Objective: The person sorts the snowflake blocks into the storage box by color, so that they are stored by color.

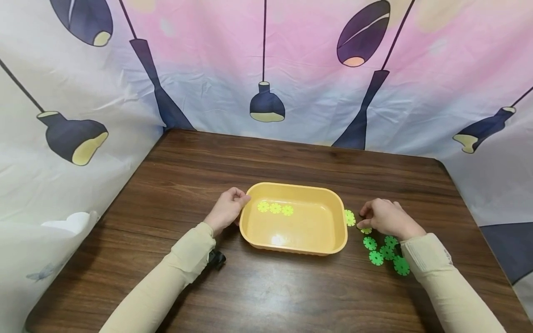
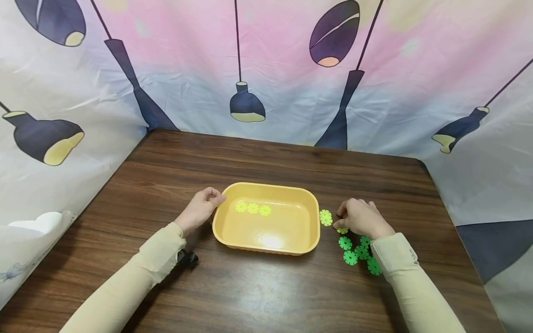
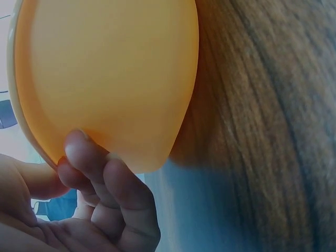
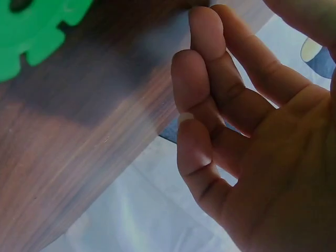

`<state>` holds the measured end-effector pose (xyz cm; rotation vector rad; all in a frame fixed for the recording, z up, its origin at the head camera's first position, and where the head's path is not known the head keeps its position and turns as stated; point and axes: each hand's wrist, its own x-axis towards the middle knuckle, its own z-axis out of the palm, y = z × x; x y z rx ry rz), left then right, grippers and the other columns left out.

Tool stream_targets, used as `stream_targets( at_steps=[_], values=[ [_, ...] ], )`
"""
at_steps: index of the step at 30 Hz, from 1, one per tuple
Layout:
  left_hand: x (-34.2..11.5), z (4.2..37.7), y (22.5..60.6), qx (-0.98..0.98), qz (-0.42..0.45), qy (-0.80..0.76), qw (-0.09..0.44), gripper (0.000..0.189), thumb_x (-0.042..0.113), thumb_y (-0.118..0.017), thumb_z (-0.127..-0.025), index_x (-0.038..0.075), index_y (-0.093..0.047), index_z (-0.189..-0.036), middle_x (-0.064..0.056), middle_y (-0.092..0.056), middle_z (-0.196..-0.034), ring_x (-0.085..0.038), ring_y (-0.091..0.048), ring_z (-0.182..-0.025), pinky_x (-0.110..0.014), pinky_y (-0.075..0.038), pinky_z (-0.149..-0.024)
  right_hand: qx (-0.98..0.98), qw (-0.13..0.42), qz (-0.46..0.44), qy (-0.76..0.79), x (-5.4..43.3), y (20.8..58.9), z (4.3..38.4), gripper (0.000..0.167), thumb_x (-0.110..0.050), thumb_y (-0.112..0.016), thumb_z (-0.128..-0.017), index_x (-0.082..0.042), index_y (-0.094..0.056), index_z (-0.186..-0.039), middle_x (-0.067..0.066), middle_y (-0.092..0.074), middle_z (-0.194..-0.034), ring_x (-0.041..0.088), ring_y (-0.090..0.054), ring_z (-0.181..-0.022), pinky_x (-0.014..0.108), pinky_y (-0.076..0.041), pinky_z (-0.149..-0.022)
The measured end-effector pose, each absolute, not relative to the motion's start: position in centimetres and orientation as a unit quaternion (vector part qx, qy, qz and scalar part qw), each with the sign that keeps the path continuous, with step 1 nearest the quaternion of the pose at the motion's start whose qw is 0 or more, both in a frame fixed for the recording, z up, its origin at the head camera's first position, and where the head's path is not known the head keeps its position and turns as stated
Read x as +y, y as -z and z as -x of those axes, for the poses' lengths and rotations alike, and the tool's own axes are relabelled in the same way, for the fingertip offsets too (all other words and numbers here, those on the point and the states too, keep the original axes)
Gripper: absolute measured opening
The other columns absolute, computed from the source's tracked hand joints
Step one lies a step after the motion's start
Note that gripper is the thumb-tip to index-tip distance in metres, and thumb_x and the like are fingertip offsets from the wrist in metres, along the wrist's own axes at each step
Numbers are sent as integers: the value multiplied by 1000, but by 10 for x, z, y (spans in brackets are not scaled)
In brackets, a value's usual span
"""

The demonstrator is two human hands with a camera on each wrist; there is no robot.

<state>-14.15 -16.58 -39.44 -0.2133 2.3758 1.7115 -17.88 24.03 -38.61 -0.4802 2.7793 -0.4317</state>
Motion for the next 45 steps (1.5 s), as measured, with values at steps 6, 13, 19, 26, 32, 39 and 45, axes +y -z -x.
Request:
stream_targets(
  at_steps=[6,13,19,26,32,39,45],
  values=[
    [-165,143,394,807,74,-576,104,20,21,-53,-102,1,-51,-105,-16,-58,-88,-18,-55,-56,-30,-49,-47,964,140,176,142,238,386,181,30,-31,-79,-81,-7,-71,-96,-5,-68,-83,17,-62,-78,60,-36,-87],
    [-165,143,394,810,76,-572,104,20,21,-53,-102,1,-51,-105,-16,-59,-89,-18,-55,-57,-30,-49,-47,963,142,196,116,230,383,182,19,-33,-77,-84,-17,-72,-77,-7,-63,-68,12,-54,-62,45,-40,-69],
    [-165,143,393,810,74,-573,104,20,21,-53,-102,1,-51,-105,-15,-59,-87,-17,-54,-54,-29,-48,-47,966,136,191,112,225,383,183,16,-29,-78,-83,-14,-73,-83,-7,-65,-72,11,-56,-64,49,-40,-73],
    [-166,143,393,812,73,-570,100,20,21,-53,-102,1,-51,-104,-15,-59,-86,-16,-53,-53,-30,-47,-47,964,135,182,136,223,387,184,15,-21,-79,-83,-13,-68,-88,-7,-63,-75,13,-56,-69,50,-36,-78],
    [-165,143,392,810,76,-572,107,20,21,-53,-102,1,-51,-104,-14,-59,-84,-17,-53,-53,-30,-47,-47,961,155,187,134,222,385,185,12,-19,-77,-84,-11,-70,-89,-6,-64,-78,13,-56,-69,53,-39,-80],
    [-165,143,393,810,76,-571,107,20,21,-52,-102,1,-51,-105,-15,-60,-86,-17,-54,-54,-29,-47,-47,956,175,200,127,219,380,185,16,-30,-77,-84,-15,-75,-83,-7,-66,-74,12,-56,-66,54,-41,-79],
    [-166,143,394,808,77,-574,108,21,22,-52,-102,1,-50,-105,-15,-59,-86,-17,-53,-55,-29,-46,-47,962,161,185,123,216,383,185,18,-30,-80,-80,-12,-76,-83,-6,-67,-74,11,-57,-64,40,-45,-68]
  ],
)
